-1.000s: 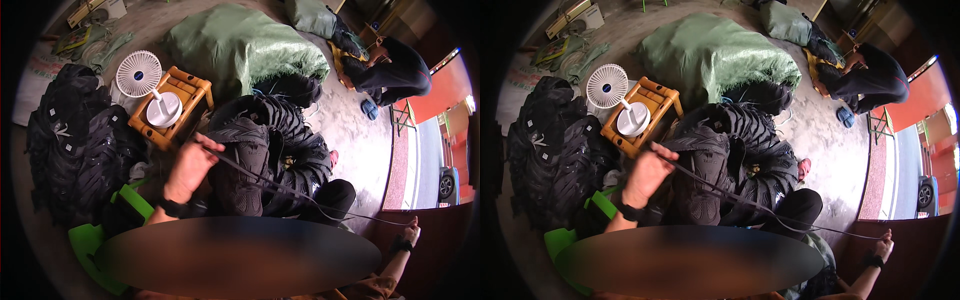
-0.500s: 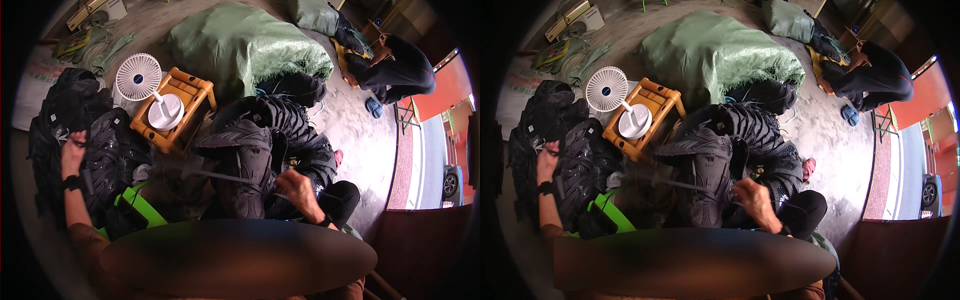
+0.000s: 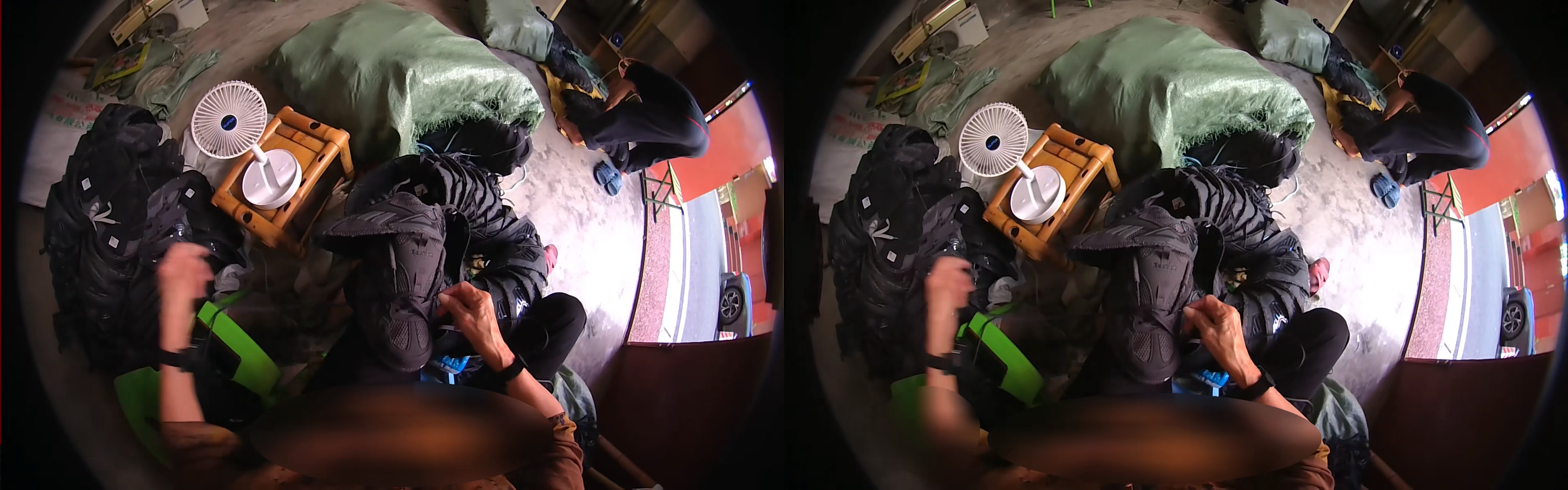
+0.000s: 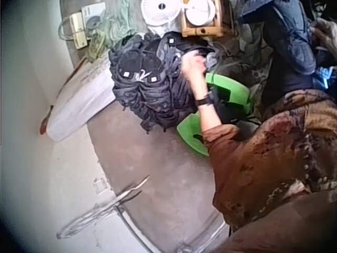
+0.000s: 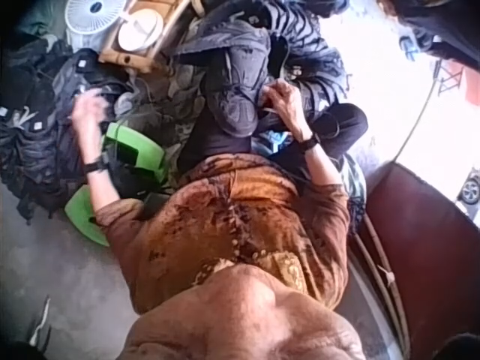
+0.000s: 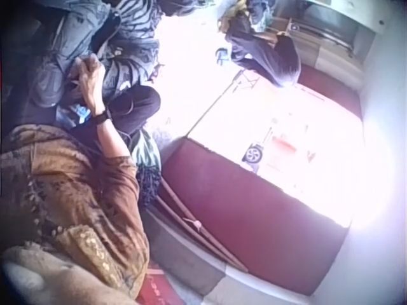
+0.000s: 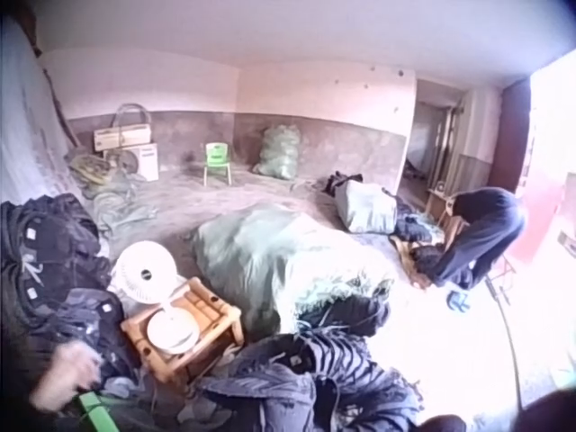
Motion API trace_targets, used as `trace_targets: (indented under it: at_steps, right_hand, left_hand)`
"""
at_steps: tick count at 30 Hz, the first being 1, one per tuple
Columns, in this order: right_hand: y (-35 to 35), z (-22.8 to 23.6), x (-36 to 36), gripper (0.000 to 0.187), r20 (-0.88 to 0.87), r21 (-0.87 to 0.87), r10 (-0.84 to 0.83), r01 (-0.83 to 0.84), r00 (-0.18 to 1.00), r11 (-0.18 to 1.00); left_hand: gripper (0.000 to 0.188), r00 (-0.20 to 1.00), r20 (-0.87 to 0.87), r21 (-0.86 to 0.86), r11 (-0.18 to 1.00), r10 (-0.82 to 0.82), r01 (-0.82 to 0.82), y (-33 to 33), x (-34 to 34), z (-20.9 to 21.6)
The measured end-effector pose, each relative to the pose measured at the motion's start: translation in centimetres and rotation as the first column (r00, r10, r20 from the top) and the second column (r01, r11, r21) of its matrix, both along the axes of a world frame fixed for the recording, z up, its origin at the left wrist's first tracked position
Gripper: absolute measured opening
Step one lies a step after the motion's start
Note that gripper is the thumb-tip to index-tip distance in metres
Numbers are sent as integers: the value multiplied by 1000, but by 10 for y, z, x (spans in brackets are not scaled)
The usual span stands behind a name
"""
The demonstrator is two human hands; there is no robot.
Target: Thread laces through the eyelets of a black athletic shoe.
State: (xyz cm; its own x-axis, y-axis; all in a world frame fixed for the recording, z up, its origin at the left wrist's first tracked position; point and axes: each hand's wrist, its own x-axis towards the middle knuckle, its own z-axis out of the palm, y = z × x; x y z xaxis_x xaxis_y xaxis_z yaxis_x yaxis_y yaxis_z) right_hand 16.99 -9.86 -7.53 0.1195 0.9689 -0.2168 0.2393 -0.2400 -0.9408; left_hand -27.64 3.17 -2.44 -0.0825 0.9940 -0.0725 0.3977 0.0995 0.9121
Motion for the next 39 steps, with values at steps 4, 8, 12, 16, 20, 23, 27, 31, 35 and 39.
trace_targets:
  at_steps: [4,8,12,16,20,23,27,31,35,39]
  right_hand:
    - [0,-6,-2,16,-81,-90,-71,64,994,994]
    - [-1,-11,-5,20,-154,-54,-92,85,984,995]
    - [-2,-15,-4,20,-128,-65,-112,104,985,992]
    - [-2,-15,-19,14,531,294,-151,-13,834,956]
    - [5,-16,-13,9,333,246,-80,-5,939,969]
    - [8,-8,3,12,-64,-15,43,-45,997,999]
    - [3,-11,-2,11,-40,20,8,-7,999,1000]
    - [2,-12,-7,11,-33,39,-14,15,999,999]
    - [1,-13,-7,11,-17,42,-25,26,1000,999]
    - [2,-12,-8,11,-33,32,-22,23,999,999]
  left_hand:
    - [19,901,250,41,934,-354,356,-33,139,-51]
    - [16,890,144,230,890,-432,395,-59,215,-73]
    - [13,915,76,209,904,-396,374,-69,215,-69]
    - [12,913,-81,326,855,-400,403,-71,216,-57]
    - [11,909,-150,374,829,-389,416,-69,213,-53]
    - [10,925,-80,319,869,-373,378,-68,209,-53]
    - [15,926,-44,300,879,-376,371,-67,213,-51]
    - [8,913,-191,313,859,-360,404,-67,215,-46]
    - [10,844,-426,346,804,-325,484,-63,221,-37]
    - [11,687,-650,330,693,-326,641,-59,228,-29]
